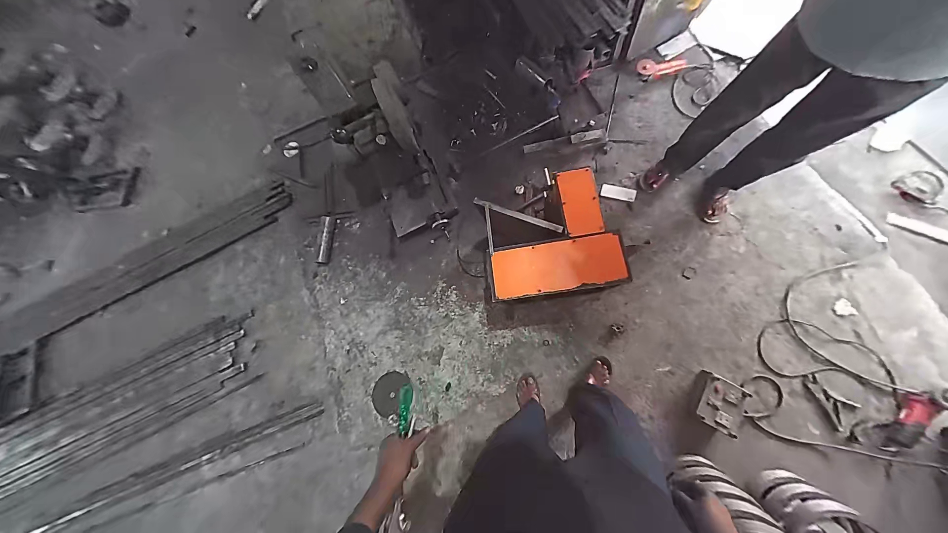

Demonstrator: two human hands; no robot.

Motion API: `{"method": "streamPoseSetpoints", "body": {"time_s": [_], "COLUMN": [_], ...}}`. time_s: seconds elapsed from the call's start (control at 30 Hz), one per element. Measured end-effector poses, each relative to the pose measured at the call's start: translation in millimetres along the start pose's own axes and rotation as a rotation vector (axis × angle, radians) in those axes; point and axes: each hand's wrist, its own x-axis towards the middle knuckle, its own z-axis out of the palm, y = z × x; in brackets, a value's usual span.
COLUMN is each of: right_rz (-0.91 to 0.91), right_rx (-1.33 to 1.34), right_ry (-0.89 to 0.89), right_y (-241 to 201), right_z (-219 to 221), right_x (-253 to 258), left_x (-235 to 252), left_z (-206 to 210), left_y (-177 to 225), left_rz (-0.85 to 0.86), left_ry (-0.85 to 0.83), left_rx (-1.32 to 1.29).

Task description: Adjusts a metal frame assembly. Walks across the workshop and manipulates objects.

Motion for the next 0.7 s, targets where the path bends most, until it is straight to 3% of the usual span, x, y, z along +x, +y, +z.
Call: {"method": "streamPoseSetpoints", "body": {"time_s": [0.1, 0.17, 0.33, 0.5, 0.63, 0.7], "right_rz": [-0.078, -0.144, -0.344, -0.468, -0.596, -0.613], "right_rx": [0.08, 0.008, -0.291, -0.655, -0.612, -0.523], "right_ry": [-0.007, -0.047, -0.074, 0.012, 0.18, 0.267], "right_y": [-94.0, -152.0, -329.0, -559.9, -725.1, -785.4], "right_z": [-6.1, -17.2, -62.4, -109.2, -113.4, -109.4], "right_x": [20.5, 44.2, 124.2, 201.5, 267.1, 305.4], "left_x": [34.7, 57.3, 91.3, 166.3, 265.1, 321.1], "left_z": [-22.1, -20.9, -14.4, -6.9, 9.1, 24.0], "left_y": [-5.4, 24.7, 185.6, 351.1, 460.4, 503.9], "left_rz": [-0.076, -0.081, 0.035, 0.184, 0.254, 0.273], "left_ry": [-0.03, -0.05, -0.044, -0.02, -0.007, 0.0], "left_rx": [0.011, 0.111, 0.189, 0.288, 0.172, 0.112]}}
